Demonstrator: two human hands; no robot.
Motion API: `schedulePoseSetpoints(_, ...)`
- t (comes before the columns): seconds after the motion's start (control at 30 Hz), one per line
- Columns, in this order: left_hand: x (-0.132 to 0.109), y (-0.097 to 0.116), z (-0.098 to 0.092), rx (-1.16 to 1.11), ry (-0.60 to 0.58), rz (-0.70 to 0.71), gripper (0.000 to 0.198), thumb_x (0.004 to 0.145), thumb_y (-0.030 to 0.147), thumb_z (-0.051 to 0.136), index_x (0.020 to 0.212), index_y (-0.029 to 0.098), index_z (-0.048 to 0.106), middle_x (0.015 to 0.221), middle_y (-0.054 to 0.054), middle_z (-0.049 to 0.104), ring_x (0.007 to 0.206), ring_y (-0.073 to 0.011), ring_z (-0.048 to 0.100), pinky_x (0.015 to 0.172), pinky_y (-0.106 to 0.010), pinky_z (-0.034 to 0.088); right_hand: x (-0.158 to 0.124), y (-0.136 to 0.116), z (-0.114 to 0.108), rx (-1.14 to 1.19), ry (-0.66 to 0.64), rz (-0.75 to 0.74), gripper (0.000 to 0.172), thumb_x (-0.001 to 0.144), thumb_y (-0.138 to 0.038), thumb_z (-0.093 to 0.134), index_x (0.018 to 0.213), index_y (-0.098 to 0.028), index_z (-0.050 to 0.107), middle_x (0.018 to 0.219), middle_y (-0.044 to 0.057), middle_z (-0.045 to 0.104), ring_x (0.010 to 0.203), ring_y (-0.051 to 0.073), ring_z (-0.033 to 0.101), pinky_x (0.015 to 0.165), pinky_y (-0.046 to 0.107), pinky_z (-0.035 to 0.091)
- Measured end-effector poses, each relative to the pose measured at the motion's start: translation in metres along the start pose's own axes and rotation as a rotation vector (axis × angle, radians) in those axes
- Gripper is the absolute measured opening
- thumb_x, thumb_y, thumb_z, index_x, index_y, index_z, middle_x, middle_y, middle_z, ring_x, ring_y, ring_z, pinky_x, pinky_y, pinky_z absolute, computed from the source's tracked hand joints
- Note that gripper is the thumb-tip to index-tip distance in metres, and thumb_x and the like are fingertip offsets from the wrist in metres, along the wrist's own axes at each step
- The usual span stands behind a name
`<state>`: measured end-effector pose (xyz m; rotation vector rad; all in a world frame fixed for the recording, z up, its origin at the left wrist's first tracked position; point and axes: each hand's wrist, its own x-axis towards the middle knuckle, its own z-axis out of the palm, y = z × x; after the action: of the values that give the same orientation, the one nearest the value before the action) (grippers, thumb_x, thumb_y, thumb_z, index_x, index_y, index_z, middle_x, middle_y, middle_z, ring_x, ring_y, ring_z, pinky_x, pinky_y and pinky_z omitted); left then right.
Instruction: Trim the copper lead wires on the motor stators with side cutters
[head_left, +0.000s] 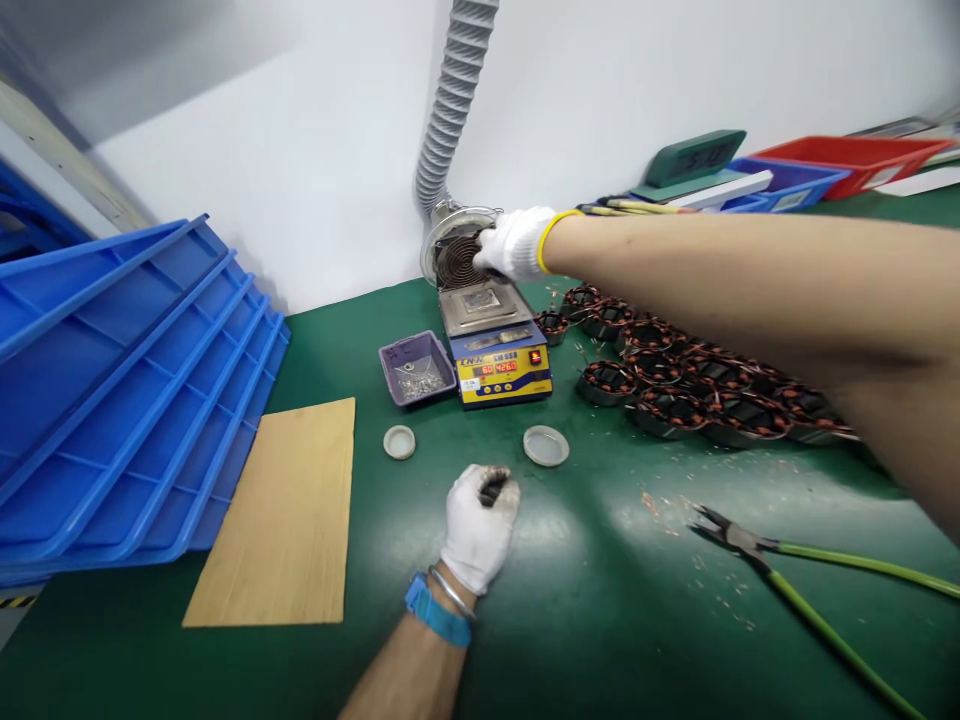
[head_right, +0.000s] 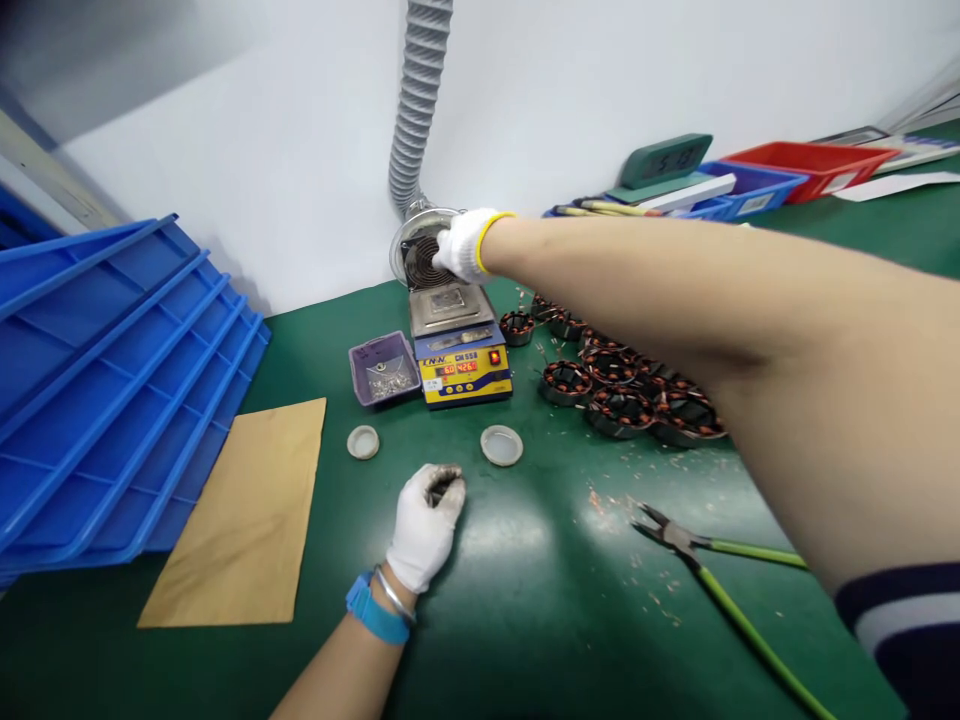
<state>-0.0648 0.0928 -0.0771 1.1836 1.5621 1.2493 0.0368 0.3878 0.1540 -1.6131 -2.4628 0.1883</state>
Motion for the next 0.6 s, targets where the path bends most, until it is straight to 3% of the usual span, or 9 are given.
schedulePoseSetpoints(0.13, -0.001, 0.000, 0.000, 0.010, -0.001, 0.003, 0.014, 0.090, 0.007, 0.077, 0.094, 0.019, 0.082, 0.095, -0.006, 0.081, 0.090, -0.0227, 0.078, 0.085, -0.033, 0.062, 0.002, 0.007, -0.027, -0.196, -0.128, -0.033, 0.045, 0.119, -0.042, 0.053, 0.140, -0.005, 0.069, 0.145, 0.013, 0.067, 0.119, 0.018, 0.072, 0.112, 0.044, 0.058)
schedulePoseSetpoints(0.23, -0.001, 0.001, -0.001, 0.018, 0.000, 0.006, 0.013, 0.090, 0.007, 0.077, 0.094, 0.018, 0.082, 0.094, -0.007, 0.081, 0.089, -0.0219, 0.078, 0.085, -0.033, 0.062, 0.002, 0.006, -0.031, -0.265, -0.081, 0.007, 0.045, 0.112, -0.047, 0.067, 0.135, -0.009, 0.072, 0.137, 0.012, 0.073, 0.118, 0.022, 0.074, 0.109, 0.048, 0.060)
schedulePoseSetpoints(0.37, -0.001, 0.001, 0.000, 0.022, -0.004, 0.004, 0.014, 0.090, 0.008, 0.077, 0.095, 0.019, 0.083, 0.094, -0.006, 0.081, 0.088, -0.0210, 0.078, 0.084, -0.032, 0.062, 0.001, -0.002, -0.015, -0.265, 0.017, 0.055, 0.062, 0.099, -0.057, 0.082, 0.136, -0.009, 0.072, 0.136, 0.017, 0.076, 0.124, 0.030, 0.073, 0.109, 0.056, 0.058)
schedulePoseSetpoints(0.5, -0.001, 0.002, -0.001, 0.026, 0.003, -0.006, 0.013, 0.089, 0.008, 0.077, 0.095, 0.019, 0.083, 0.094, -0.006, 0.081, 0.089, -0.0210, 0.078, 0.085, -0.032, 0.063, -0.002, -0.009, 0.006, -0.232, 0.057, 0.037, 0.059, 0.100, -0.053, 0.081, 0.144, -0.015, 0.070, 0.146, 0.017, 0.073, 0.129, 0.031, 0.072, 0.110, 0.056, 0.059)
schedulePoseSetpoints(0.6, -0.002, 0.003, -0.002, 0.022, 0.002, -0.010, 0.013, 0.089, 0.009, 0.077, 0.095, 0.019, 0.083, 0.094, -0.005, 0.081, 0.089, -0.0210, 0.077, 0.086, -0.032, 0.063, -0.008, -0.011, 0.020, -0.194, 0.075, 0.017, 0.063, 0.094, -0.047, 0.086, 0.144, -0.013, 0.070, 0.149, 0.022, 0.072, 0.131, 0.034, 0.072, 0.112, 0.057, 0.058)
